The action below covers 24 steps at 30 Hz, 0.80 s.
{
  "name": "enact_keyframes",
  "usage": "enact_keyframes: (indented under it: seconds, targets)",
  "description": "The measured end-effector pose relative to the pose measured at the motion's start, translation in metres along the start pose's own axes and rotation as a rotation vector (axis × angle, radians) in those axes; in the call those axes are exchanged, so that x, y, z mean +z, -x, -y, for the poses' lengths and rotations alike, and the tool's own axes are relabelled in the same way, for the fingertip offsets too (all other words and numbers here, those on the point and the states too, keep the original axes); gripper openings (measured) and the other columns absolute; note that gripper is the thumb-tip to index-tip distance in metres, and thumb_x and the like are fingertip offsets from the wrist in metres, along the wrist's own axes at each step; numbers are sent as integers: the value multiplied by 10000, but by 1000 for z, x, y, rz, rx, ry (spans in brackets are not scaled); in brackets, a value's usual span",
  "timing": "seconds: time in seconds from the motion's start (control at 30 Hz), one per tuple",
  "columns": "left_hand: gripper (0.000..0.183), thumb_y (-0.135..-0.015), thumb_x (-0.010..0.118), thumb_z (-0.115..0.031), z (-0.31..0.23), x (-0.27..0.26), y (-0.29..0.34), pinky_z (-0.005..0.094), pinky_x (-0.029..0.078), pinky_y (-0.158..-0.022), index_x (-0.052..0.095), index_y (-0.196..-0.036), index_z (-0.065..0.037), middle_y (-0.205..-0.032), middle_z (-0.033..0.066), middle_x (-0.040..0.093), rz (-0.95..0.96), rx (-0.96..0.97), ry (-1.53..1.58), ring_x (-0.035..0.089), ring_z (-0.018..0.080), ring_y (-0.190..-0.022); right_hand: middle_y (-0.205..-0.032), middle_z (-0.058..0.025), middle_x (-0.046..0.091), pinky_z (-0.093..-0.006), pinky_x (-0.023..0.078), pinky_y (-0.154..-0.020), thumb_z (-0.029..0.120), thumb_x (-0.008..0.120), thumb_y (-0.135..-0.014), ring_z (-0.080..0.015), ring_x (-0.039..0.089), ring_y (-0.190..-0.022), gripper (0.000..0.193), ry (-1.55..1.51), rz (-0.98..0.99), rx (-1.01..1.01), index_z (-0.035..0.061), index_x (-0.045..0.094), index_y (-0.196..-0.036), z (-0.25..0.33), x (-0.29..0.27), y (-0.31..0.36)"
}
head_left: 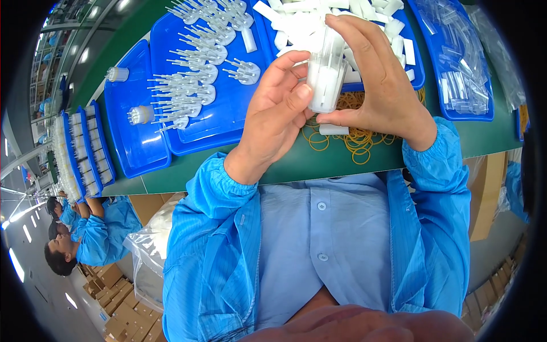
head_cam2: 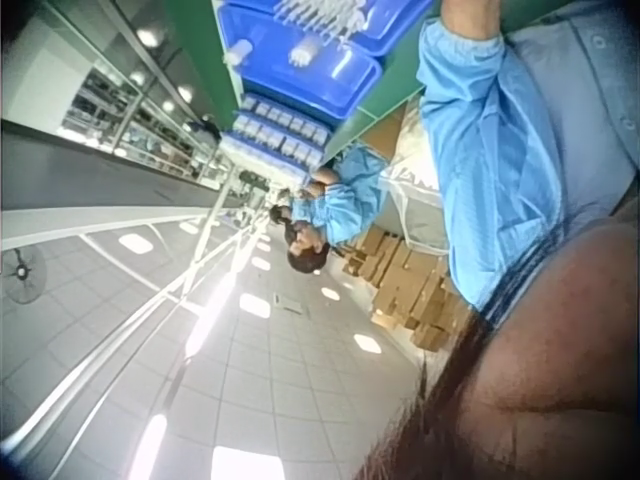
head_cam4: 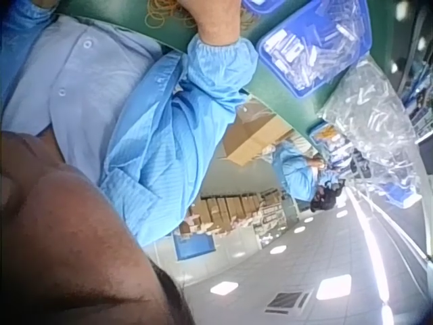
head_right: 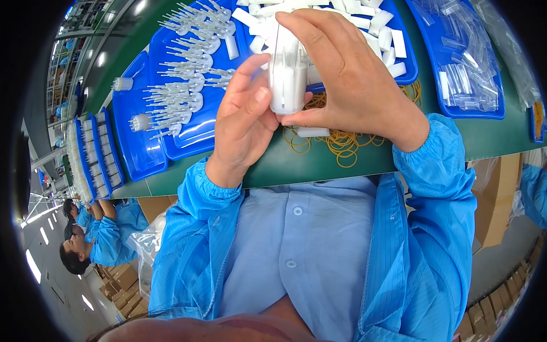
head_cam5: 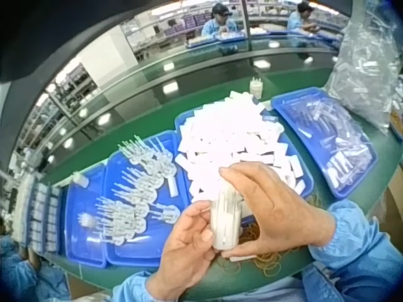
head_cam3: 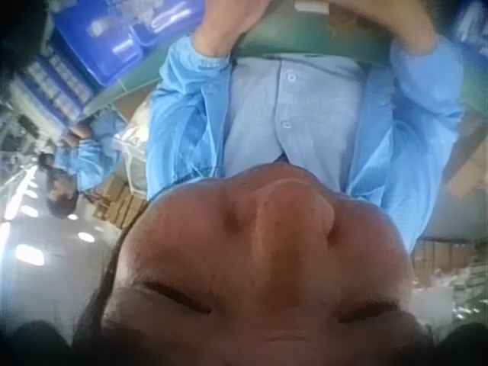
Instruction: The person assembles white plastic components into a white cylindrical holder by hand, then secures the components with a rubber band.
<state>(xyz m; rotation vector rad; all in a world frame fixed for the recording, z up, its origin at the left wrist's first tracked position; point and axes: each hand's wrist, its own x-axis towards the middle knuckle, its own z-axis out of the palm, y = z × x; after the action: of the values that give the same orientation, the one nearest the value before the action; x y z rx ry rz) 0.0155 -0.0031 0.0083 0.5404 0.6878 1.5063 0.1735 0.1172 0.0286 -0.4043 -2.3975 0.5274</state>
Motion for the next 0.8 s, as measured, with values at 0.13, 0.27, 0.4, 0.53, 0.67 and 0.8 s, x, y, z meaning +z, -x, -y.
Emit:
enact_keyframes:
  seconds: [0.13, 0.27, 0.4, 0.53, 0.67, 0.8]
  targets:
    - [524, -943, 560, -135, -2, -3, 0, 418, 526, -887, 317, -1403, -72, -1281, 203, 520, -30, -13, -153, 605, 323, -1077, -1321, -135, 458, -424, 395, -1016, 273, 903, -463, -342, 449, -1220, 1076, -62, -6, -33, 96, 394, -1395, 1, 0, -3]
    - [514, -940, 562, -127, -3, -4, 1, 415, 531, -885, 342, -1399, -51, -1285, 197, 522, -35, -26, -184, 608, 311, -1073, -1317, -133, 466, -415, 403, -1009, 290, 901, -452, -335, 461, -1210, 1081, -82, -19, -64, 95, 404, -1392, 0, 1, -3]
    - [507, -938, 560, -125, -4, -2, 2, 412, 533, -889, 354, -1394, -39, -1279, 190, 529, -69, -22, -195, 602, 302, -1085, -1322, -131, 465, -414, 405, -1008, 282, 901, -452, -334, 464, -1207, 1082, -91, -27, -73, 97, 404, -1394, 0, 3, -3]
    - [496, -912, 577, -71, -2, -1, 2, 401, 536, -888, 379, -1364, -26, -1259, 190, 543, -51, 17, -200, 591, 274, -1100, -1327, -132, 461, -416, 417, -999, 283, 900, -451, -342, 465, -1206, 1083, -100, -18, -83, 95, 402, -1395, 1, 3, -3]
    - [495, -859, 628, 14, -1, 3, 1, 309, 471, -919, 401, -1298, -8, -1225, 128, 534, -66, 74, -313, 540, 181, -1134, -1329, -142, 457, -424, 431, -989, 301, 890, -474, -352, 470, -1200, 1070, -96, 4, -75, 98, 394, -1399, 5, 6, 0]
    - [463, -867, 610, 10, 2, 4, 0, 304, 465, -923, 407, -1283, -10, -1218, 122, 538, -98, 87, -334, 538, 174, -1132, -1319, -148, 460, -408, 441, -965, 346, 864, -547, -357, 483, -1175, 992, -125, 14, -70, 93, 409, -1391, 4, 5, -1]
